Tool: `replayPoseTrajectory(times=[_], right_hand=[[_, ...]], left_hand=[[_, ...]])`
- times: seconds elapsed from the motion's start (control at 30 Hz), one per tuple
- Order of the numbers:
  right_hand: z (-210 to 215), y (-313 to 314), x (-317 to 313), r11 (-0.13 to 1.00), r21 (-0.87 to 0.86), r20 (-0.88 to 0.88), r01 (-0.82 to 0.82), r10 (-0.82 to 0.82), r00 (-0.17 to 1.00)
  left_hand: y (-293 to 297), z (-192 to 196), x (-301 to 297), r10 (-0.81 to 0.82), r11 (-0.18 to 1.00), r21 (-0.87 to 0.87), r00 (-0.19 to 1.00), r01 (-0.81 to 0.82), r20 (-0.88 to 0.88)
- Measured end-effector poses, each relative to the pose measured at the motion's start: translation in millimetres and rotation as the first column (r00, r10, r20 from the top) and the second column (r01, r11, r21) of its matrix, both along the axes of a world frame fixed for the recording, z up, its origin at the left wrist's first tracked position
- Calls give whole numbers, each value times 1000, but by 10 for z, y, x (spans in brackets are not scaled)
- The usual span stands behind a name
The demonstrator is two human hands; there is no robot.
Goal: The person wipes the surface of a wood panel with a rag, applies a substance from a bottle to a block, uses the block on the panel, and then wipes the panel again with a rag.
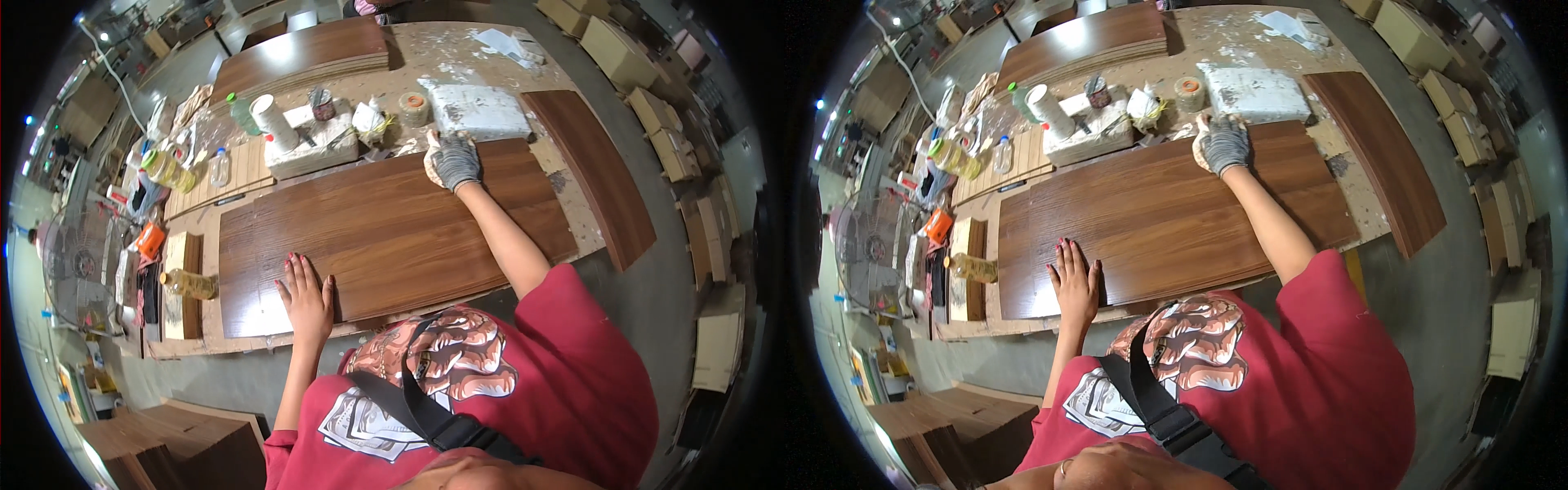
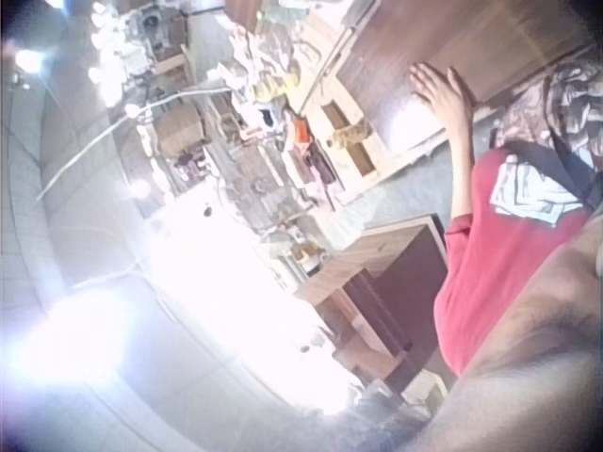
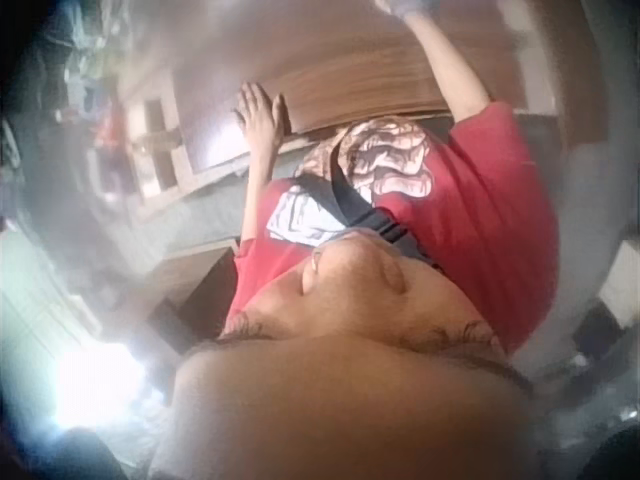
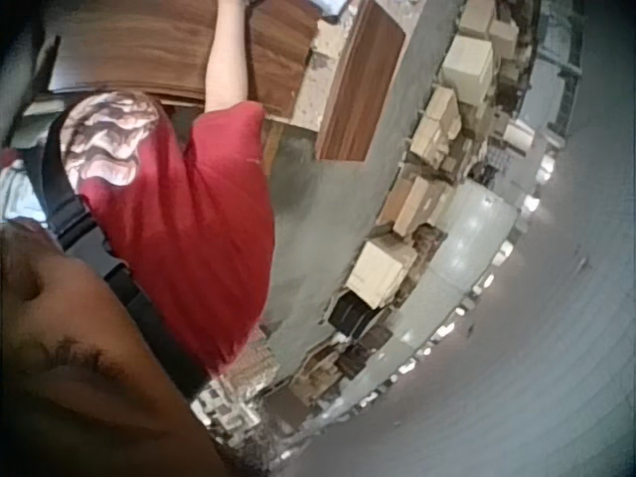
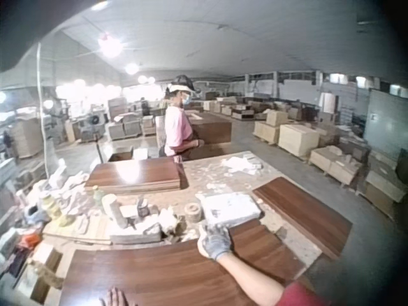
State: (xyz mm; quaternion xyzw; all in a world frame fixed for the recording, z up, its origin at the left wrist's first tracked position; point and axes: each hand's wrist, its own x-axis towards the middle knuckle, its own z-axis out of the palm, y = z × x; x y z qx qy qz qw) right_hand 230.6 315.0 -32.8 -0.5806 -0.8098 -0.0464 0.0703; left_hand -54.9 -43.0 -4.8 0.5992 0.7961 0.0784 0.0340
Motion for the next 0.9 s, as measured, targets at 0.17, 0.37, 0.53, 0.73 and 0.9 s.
replayPoseTrajectory(times=[0.17, 0.37, 0.53, 0.73, 0.9], right_hand=[[397, -464, -917, 986, -143, 67, -84, 94, 993], [425, -706, -1048, 990, -66, 11, -122, 123, 992], [485, 123, 421, 914, -252, -4, 317, -329, 944], [209, 252, 595, 877, -14, -55, 480, -480, 875], [-36, 484, 363, 978, 58, -78, 198, -194, 978]], left_hand=[[319, -71, 74, -76, 997, 14, 993, 77, -88], [617, 131, 338, -273, 961, 16, 960, 274, -60], [648, 209, 439, -271, 962, 9, 961, 272, -57], [732, 155, 486, -270, 962, 12, 960, 272, -80], [715, 154, 449, -221, 973, 44, 969, 227, -115]])
